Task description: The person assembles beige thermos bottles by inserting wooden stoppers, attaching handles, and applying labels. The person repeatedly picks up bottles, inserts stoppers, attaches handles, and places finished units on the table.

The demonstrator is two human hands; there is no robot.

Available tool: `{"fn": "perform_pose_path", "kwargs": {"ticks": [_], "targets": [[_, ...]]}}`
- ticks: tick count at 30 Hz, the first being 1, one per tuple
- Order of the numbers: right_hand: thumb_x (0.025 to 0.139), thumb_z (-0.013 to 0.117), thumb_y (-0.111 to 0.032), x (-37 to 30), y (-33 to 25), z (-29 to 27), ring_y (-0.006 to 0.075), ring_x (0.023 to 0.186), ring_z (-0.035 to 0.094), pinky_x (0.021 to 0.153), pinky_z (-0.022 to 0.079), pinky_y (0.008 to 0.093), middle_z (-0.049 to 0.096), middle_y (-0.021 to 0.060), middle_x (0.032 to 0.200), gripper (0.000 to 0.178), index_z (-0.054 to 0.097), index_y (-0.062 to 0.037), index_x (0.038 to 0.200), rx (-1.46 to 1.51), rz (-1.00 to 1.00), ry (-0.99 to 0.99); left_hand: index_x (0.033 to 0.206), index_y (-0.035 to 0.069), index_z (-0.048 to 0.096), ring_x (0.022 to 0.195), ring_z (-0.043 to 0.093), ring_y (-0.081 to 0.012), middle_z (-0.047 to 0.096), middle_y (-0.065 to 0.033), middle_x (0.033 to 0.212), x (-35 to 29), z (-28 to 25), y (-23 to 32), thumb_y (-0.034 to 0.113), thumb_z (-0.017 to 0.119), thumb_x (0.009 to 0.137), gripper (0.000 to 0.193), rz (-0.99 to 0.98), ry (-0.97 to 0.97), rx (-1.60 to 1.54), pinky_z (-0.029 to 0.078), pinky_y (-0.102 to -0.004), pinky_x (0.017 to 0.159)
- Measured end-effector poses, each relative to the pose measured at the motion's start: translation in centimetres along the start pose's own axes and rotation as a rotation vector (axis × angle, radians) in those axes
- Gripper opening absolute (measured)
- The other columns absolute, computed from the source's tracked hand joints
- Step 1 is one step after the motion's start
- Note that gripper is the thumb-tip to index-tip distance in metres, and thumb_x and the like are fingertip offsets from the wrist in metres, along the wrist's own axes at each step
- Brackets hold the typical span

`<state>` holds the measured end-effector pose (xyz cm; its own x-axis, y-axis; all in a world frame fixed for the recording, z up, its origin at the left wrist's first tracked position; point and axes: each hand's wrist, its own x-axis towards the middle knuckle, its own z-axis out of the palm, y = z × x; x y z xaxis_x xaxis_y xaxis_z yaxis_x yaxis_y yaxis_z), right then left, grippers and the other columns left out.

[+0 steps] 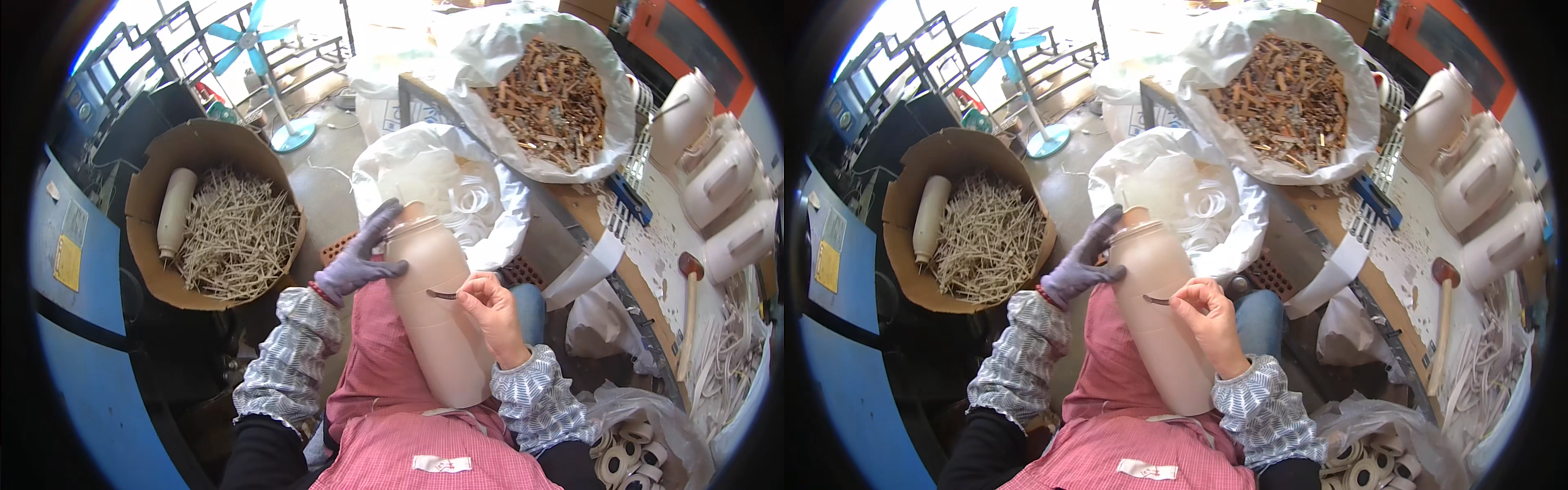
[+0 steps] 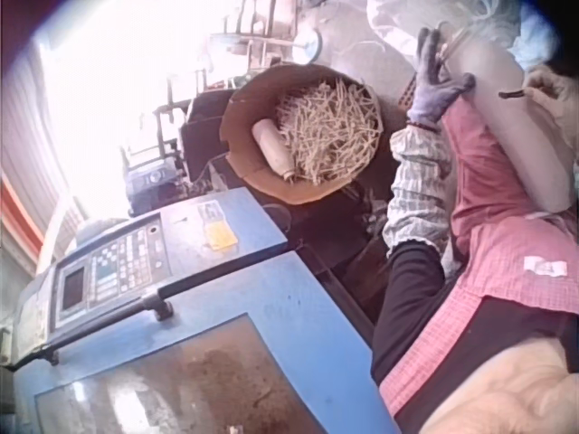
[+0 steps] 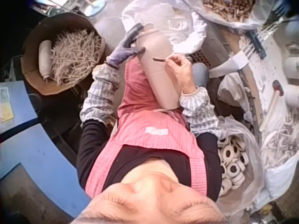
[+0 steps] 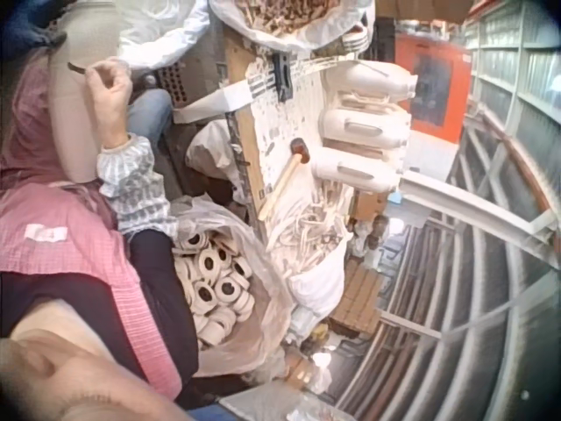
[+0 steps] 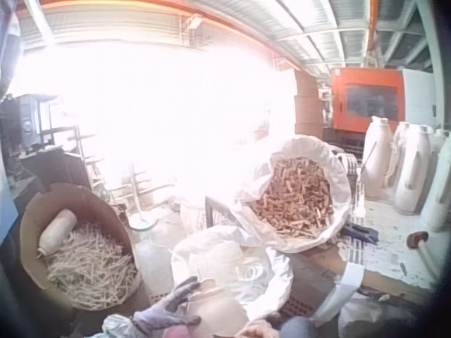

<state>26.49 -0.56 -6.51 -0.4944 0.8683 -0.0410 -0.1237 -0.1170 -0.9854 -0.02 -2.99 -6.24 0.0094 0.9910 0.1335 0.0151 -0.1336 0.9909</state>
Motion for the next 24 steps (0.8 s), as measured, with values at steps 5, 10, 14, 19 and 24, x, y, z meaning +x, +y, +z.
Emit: {"fn": "perform_pose_path", "kwargs": {"ticks": [5,10,14,19,24], "targets": [[0.081,0.075,-0.016,0.8,0.8,1.6,0.0170,0.104,0.047,0.094,0.037,0.0309,0.056,0.0027,0.105,0.012,0.069,-0.0055,0.083,-0.169,-0.106,0.072,0.136,0.014,0.054,0.144,0.021,-0.0268,0.013,-0.0153,0.158,0.5,0.7,-2.1,0.019,0.077,0.081,0.059,0.131,0.039,0.047,0.027,-0.0397,0.115],[0.081,0.075,-0.015,0.6,0.7,1.4,0.0188,0.106,0.047,0.095,0.036,0.0320,0.056,0.0044,0.103,0.011,0.069,-0.0053,0.082,-0.199,-0.091,0.141,0.131,0.016,0.060,0.143,0.026,-0.0304,0.020,-0.0171,0.157,0.7,1.3,-2.5,0.009,0.071,0.083,0.050,0.318,0.042,0.309,0.028,-0.0402,0.114],[0.080,0.075,-0.014,0.7,1.1,2.0,0.0188,0.105,0.047,0.094,0.036,0.0321,0.056,0.0046,0.101,0.012,0.069,-0.0044,0.081,-0.233,-0.112,0.186,0.129,0.017,0.061,0.144,0.024,-0.0319,0.027,-0.0156,0.155,0.0,1.6,-2.6,0.005,0.067,0.083,0.048,0.313,0.032,0.250,0.026,-0.0416,0.115],[0.080,0.075,-0.014,0.7,1.8,2.0,0.0182,0.103,0.048,0.092,0.038,0.0314,0.056,0.0044,0.099,0.012,0.068,-0.0036,0.081,-0.234,-0.127,0.218,0.133,0.017,0.057,0.143,0.024,-0.0360,0.027,-0.0167,0.154,-0.2,1.7,-2.4,0.022,0.077,0.078,0.059,0.357,0.035,0.391,0.024,-0.0447,0.115],[0.082,0.071,-0.008,0.7,2.0,1.6,0.0103,0.092,0.047,0.084,0.038,0.0243,0.050,0.0021,0.098,0.008,0.065,-0.0025,0.080,-0.229,-0.170,0.223,0.136,0.016,0.051,0.140,0.026,-0.0408,0.028,-0.0181,0.152,-0.4,2.5,-2.0,0.037,0.088,0.062,0.085,0.412,0.074,0.629,0.026,-0.0479,0.113]]}}
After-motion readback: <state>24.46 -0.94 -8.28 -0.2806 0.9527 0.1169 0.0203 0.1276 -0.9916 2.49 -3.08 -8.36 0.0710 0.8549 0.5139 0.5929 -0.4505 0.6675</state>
